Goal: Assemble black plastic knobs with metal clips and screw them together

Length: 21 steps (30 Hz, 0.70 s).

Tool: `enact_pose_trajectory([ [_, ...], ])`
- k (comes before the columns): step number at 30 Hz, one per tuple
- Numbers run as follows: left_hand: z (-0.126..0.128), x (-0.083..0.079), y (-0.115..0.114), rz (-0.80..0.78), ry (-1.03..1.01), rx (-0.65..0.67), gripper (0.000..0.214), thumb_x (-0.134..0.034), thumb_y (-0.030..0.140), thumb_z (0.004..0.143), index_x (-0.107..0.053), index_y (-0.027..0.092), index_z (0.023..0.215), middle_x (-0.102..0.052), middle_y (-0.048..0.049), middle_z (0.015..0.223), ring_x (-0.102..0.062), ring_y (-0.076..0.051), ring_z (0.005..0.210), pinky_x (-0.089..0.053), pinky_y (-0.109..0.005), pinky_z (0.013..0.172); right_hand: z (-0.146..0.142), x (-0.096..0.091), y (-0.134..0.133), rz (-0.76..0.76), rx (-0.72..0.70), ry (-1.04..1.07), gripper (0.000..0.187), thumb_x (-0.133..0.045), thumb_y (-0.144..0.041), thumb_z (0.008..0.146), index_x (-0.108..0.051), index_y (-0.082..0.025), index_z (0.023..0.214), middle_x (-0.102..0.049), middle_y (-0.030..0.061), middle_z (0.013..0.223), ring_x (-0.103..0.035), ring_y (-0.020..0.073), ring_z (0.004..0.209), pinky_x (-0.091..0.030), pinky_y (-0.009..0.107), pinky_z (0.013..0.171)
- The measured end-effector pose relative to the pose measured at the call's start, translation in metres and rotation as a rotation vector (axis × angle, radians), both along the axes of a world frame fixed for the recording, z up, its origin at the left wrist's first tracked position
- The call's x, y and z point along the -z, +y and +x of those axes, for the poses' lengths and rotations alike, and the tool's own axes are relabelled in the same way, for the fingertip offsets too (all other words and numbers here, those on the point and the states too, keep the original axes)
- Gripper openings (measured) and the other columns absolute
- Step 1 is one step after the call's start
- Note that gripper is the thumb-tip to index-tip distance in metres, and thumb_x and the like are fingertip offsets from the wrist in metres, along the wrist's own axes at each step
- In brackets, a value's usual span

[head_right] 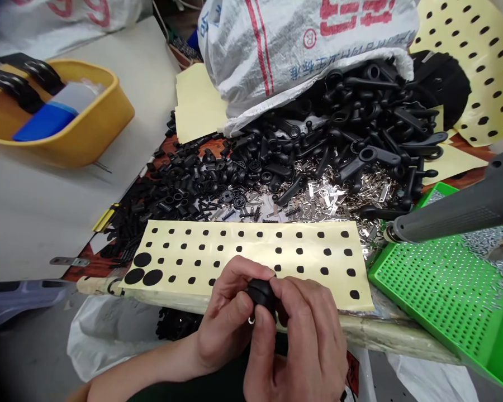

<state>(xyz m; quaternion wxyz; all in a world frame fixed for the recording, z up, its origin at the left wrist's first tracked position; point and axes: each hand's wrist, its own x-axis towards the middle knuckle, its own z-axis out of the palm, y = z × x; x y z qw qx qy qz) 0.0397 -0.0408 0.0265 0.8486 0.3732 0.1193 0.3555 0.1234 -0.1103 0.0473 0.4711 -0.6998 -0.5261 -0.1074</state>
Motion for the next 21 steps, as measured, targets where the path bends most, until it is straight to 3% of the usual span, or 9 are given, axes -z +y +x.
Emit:
enact_pose_trajectory([
  [5, 0.003, -0.007, -0.004, -0.047, -0.003, -0.003, 0.018, -0.063, 0.03, 0.089, -0.065, 0.02, 0.104, -0.072, -0.0022, 0.083, -0.068, -0.013, 0.071, -0.053, -0.023, 0.067, -0.007, -0.004, 0.002, 0.01, 0.062, 0.034, 0.018, -0.056, -0.013, 0.083, -0.057, -0.017, 0.1, -0.063, 0.0089, 0.086, -0.061, 0.0189, 0.078, -0.05, 0.032, 0.065],
  [10, 0.006, -0.005, 0.0, -0.106, 0.179, -0.074, 0.027, -0.072, 0.04, 0.081, -0.065, 0.018, 0.094, -0.064, -0.0001, 0.071, -0.06, -0.012, 0.063, -0.048, -0.023, 0.06, 0.0, -0.004, 0.004, -0.034, 0.044, 0.087, 0.016, -0.056, -0.015, 0.085, -0.057, -0.017, 0.1, -0.064, 0.0083, 0.086, -0.062, 0.0176, 0.076, -0.051, 0.028, 0.062],
  [13, 0.005, -0.003, 0.009, -0.085, 0.222, 0.042, 0.035, -0.072, 0.045, 0.08, -0.062, 0.017, 0.099, -0.064, -0.0025, 0.077, -0.061, -0.014, 0.067, -0.048, -0.024, 0.061, 0.011, 0.002, 0.004, -0.097, -0.002, 0.308, 0.011, -0.056, -0.019, 0.087, -0.06, -0.019, 0.097, -0.065, 0.0051, 0.083, -0.064, 0.0154, 0.071, -0.052, 0.026, 0.059],
  [17, 0.006, -0.007, 0.013, 0.005, 0.338, 0.2, 0.055, -0.078, 0.019, 0.073, -0.053, 0.022, 0.122, -0.066, -0.0032, 0.095, -0.063, -0.012, 0.073, -0.048, -0.021, 0.064, 0.022, 0.012, 0.006, -0.073, -0.024, 0.645, 0.013, -0.053, -0.026, 0.091, -0.064, -0.02, 0.095, -0.069, 0.0024, 0.081, -0.067, 0.0135, 0.067, -0.053, 0.022, 0.055],
  [19, 0.008, -0.008, 0.01, 0.067, 0.471, 0.151, 0.059, -0.071, 0.01, 0.074, -0.05, 0.022, 0.128, -0.066, -0.0034, 0.095, -0.061, -0.011, 0.074, -0.048, -0.021, 0.066, 0.024, 0.018, 0.005, -0.065, 0.001, 0.662, 0.015, -0.054, -0.027, 0.091, -0.066, -0.019, 0.096, -0.071, 0.0034, 0.085, -0.068, 0.0143, 0.071, -0.054, 0.022, 0.058],
  [21, 0.011, -0.007, 0.008, 0.156, 0.566, 0.07, 0.053, -0.062, 0.012, 0.081, -0.049, 0.019, 0.132, -0.067, -0.0038, 0.089, -0.06, -0.011, 0.07, -0.048, -0.022, 0.064, 0.025, 0.024, 0.004, -0.052, 0.004, 0.568, 0.017, -0.056, -0.024, 0.09, -0.067, -0.019, 0.103, -0.071, 0.0059, 0.095, -0.069, 0.0173, 0.085, -0.056, 0.027, 0.069],
])
